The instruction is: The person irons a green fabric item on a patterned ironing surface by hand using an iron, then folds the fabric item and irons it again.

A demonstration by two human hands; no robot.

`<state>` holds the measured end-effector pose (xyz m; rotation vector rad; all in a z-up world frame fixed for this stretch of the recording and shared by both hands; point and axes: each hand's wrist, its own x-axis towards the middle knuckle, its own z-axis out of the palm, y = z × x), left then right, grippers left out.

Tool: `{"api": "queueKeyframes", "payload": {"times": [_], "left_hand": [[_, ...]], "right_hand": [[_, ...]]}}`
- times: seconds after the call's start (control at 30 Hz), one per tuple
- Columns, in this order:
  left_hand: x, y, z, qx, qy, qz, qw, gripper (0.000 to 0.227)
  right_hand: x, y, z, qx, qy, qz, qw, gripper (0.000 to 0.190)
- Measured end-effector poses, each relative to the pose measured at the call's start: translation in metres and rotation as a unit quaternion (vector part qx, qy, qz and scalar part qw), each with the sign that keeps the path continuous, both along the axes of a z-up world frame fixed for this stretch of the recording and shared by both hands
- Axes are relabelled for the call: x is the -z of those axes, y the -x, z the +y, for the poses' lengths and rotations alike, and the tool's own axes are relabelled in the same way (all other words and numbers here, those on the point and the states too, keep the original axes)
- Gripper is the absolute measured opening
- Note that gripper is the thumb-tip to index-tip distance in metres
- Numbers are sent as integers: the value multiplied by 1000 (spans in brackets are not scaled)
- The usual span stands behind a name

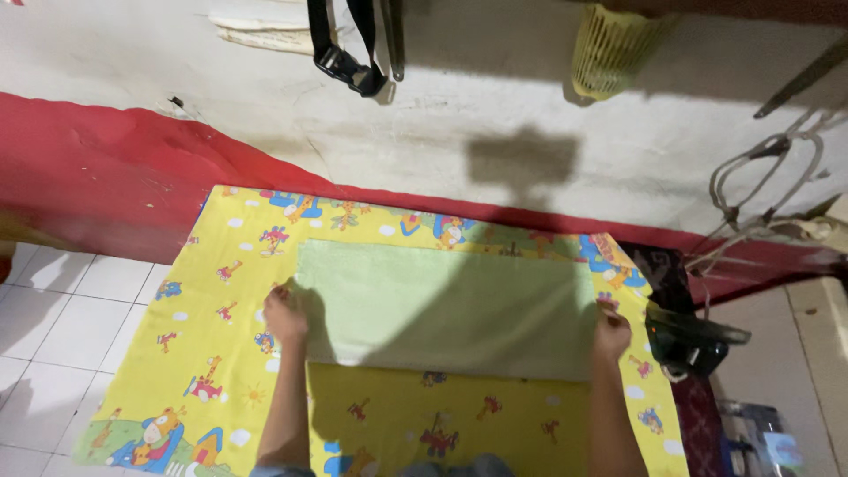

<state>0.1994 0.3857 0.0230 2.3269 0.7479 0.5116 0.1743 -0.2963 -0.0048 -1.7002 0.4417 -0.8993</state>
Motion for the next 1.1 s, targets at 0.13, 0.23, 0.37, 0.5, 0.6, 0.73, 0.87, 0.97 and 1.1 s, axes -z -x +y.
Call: {"api": "queueKeyframes", "payload": {"times": [0.13,0.23,0.37,0.5,0.6,0.73,0.87,0.97,1.1], "left_hand": [[-1,60,19,-10,-47,118,992,49],[-1,95,29,61,-61,132,987,44],[-9,105,41,116,8,133,984,49],[-12,107,43,105,59,141,983,55],[-13,102,46,137,-67,106,983,51],[-17,96,62,183,15,208,961,54],[-23,103,76,268,73,234,932,69],[-28,114,84,295,58,328,896,64],[-17,132,85,302,85,337,888,57]], "right_hand": [[-38,99,7,120,65,266,954,36],[-61,138,23,53,27,278,959,38],[-72,153,38,-70,-148,208,964,39],[-64,146,20,-124,55,347,928,52],[-46,140,2,-115,108,402,902,51],[-67,141,-9,-117,113,451,878,67],[-115,174,-10,-132,198,507,829,70],[-107,202,-23,-136,213,577,776,70],[-40,223,-48,-127,256,548,786,66]]}}
